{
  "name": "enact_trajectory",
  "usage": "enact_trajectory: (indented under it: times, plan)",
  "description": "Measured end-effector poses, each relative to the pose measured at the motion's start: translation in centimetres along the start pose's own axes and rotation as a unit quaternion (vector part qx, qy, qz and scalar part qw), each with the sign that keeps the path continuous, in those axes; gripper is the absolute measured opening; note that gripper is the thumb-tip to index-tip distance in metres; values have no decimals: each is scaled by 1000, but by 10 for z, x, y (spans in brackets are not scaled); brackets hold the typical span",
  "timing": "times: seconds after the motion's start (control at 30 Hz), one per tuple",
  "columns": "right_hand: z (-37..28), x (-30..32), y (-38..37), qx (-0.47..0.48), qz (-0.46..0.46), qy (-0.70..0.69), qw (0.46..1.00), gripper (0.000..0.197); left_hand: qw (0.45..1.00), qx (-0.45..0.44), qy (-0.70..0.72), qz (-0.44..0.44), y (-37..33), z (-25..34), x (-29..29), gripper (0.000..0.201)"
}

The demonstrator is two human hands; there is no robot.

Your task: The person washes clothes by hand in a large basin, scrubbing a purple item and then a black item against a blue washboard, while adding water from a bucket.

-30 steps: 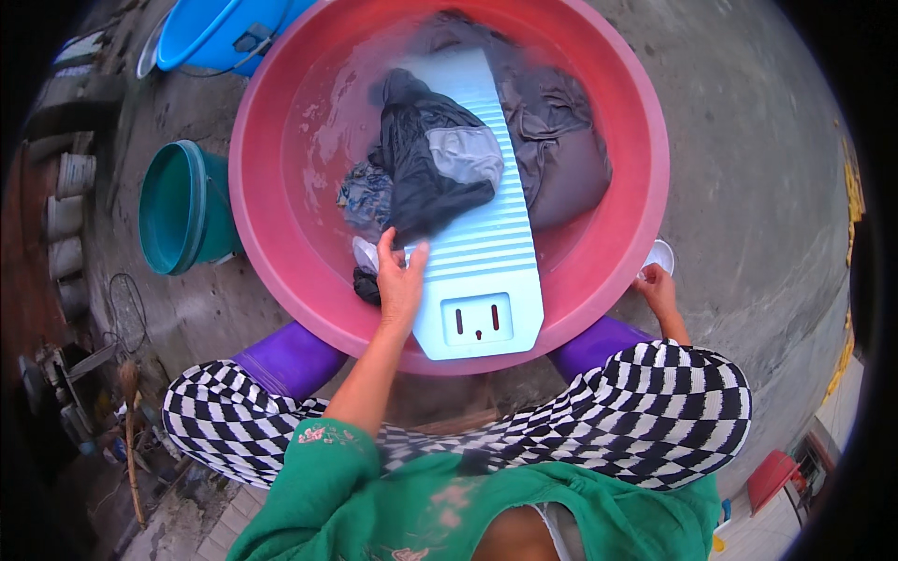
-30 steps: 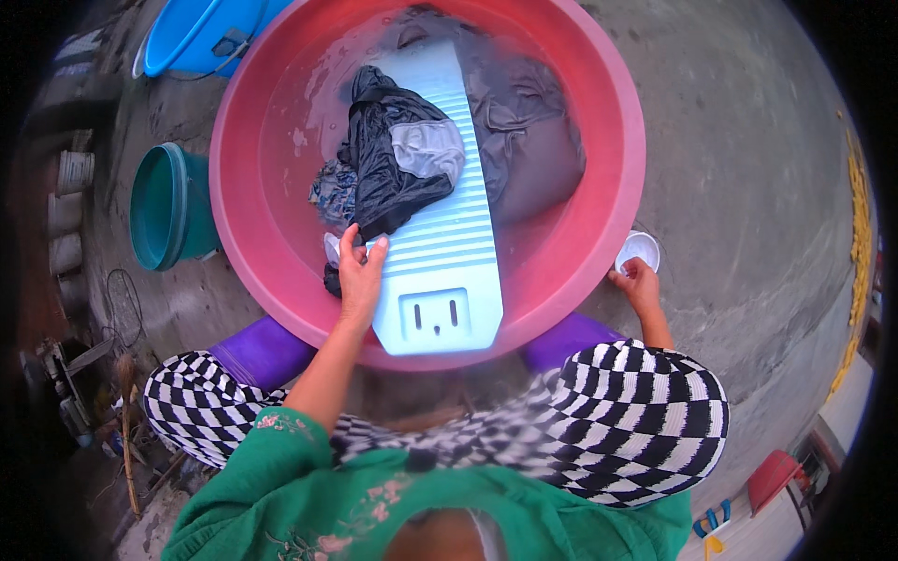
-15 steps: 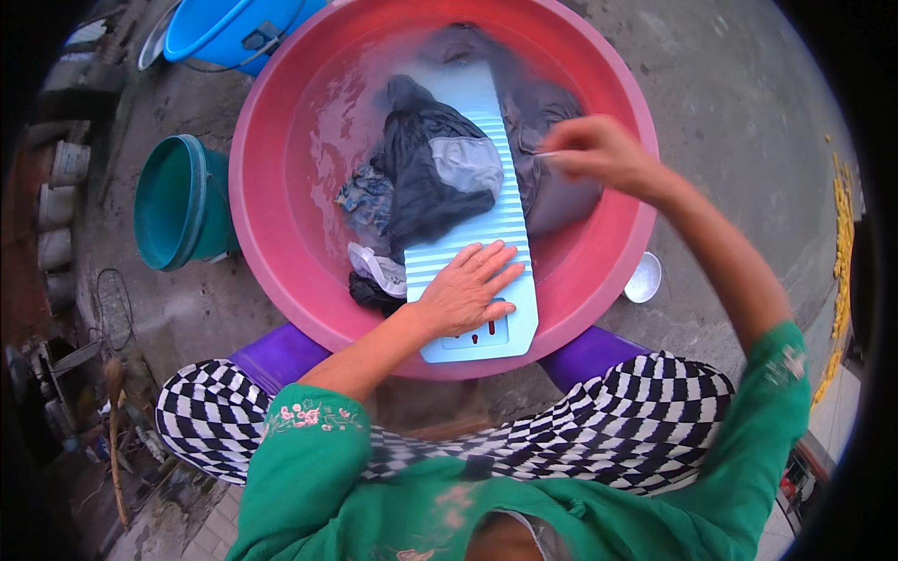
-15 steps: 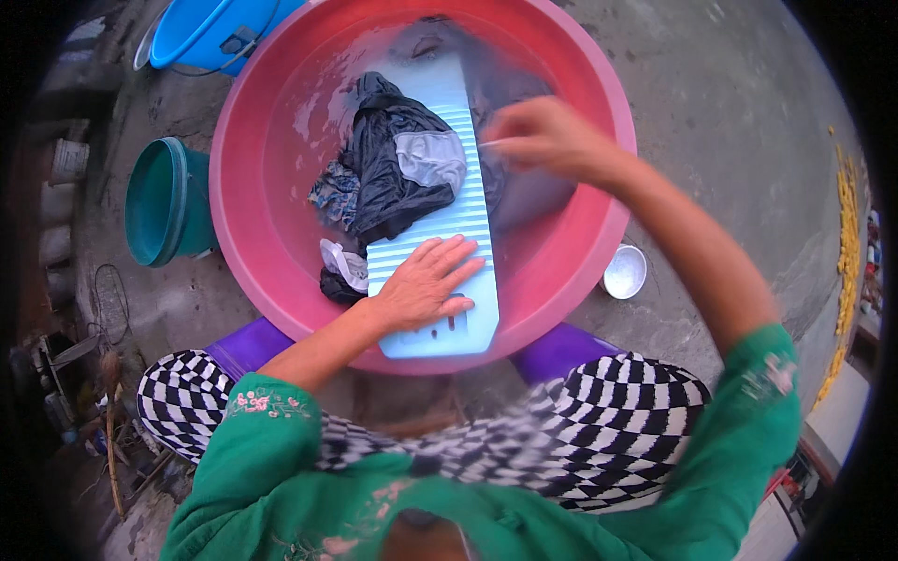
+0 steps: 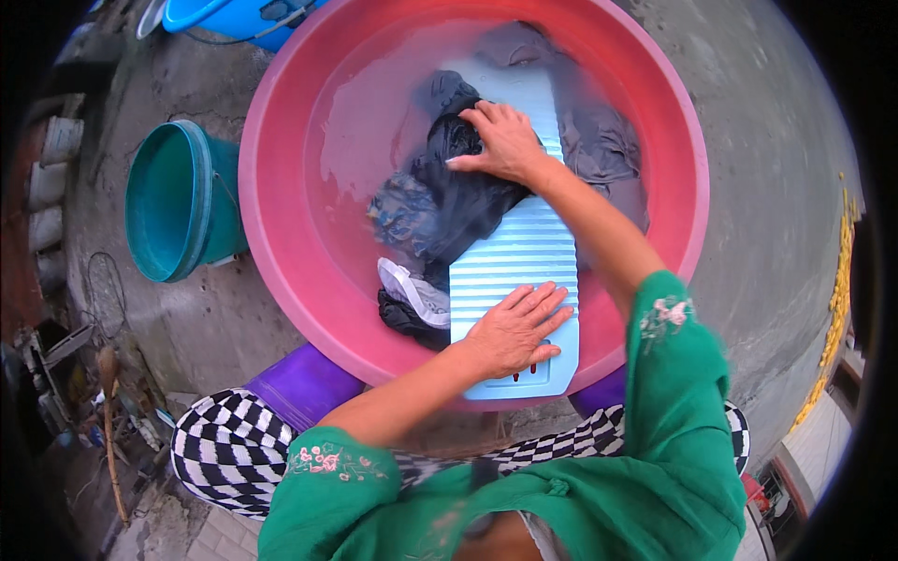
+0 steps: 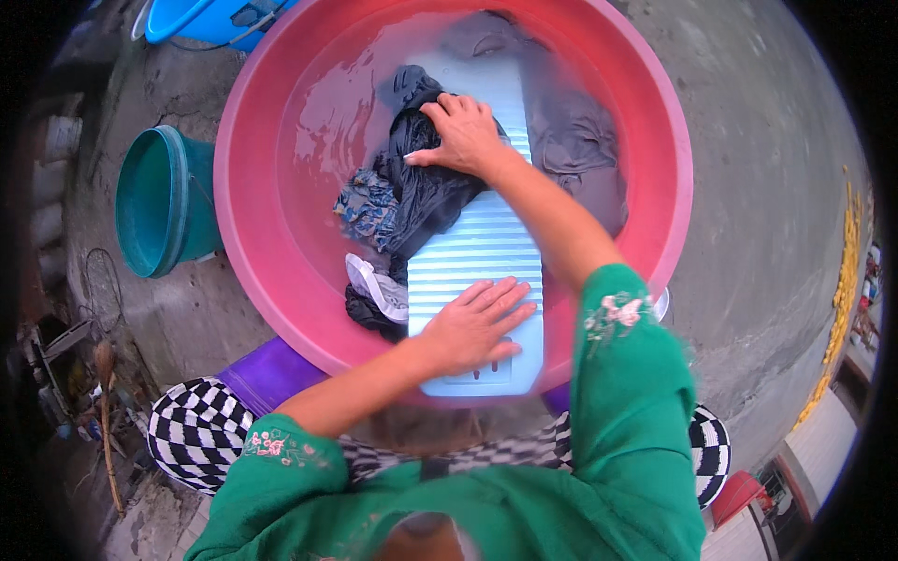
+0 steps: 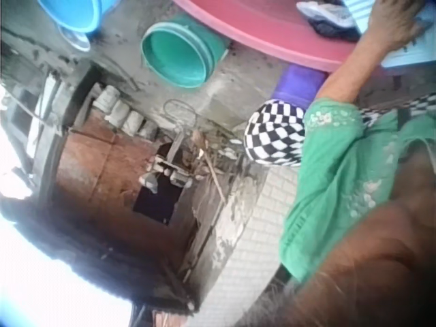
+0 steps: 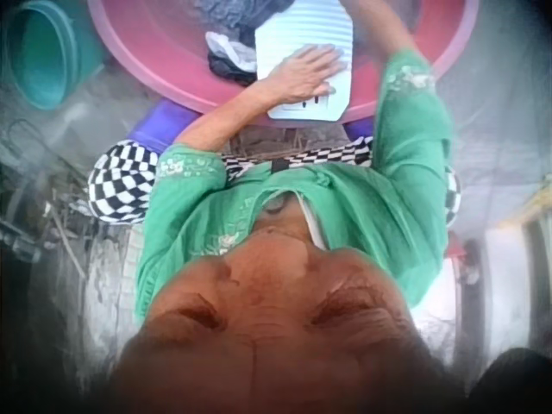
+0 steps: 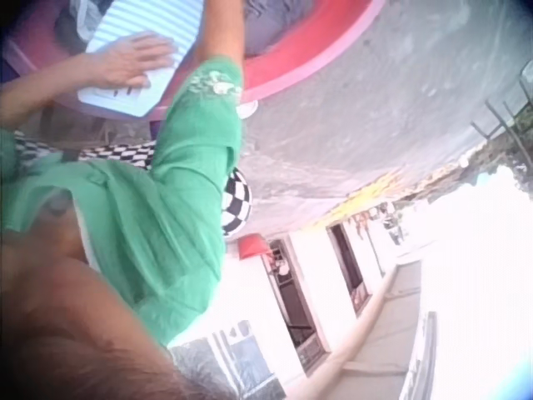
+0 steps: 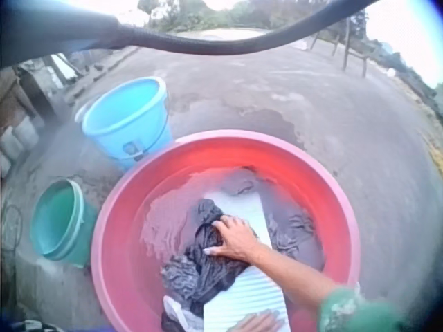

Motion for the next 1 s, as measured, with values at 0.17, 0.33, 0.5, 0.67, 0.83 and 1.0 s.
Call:
enact_trajectory:
  times: [0.17, 0.33, 0.5, 0.67, 0.83, 1.0]
  plan:
    - [-52, 4, 54, 65, -67, -131, 987, 30, 1000, 0, 9, 7, 3, -4, -5, 58]
    - [-35, 2, 83, 126, -132, -112, 977, 24, 1000, 18, -3, 4, 8, -10, -14, 59]
    - [113, -29, -25, -121, 58, 130, 982, 27, 1000, -10, 26, -6, -2, 2, -10, 57]
    - [25, -19, -22, -117, -184, -253, 942, 36, 1000, 14, 18, -3, 4, -7, -8, 58]
    - [-36, 20, 75, 30, -49, -235, 970, 21, 998, 18, 59, -2, 10, 6, -8, 57]
    - [57, -13, -8, -20, 58, -56, 997, 20, 997, -11, 81, 11, -2, 6, -5, 56]
Point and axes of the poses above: each hand's wrist, its own y-axis away from the middle knuckle, its own x-axis out of the back of the hand, z = x × y, the point moved 5 cm from there along -y, towards the middle knuckle, and after that the axes turned 4 degrees about -z, right-handed, at the moved point
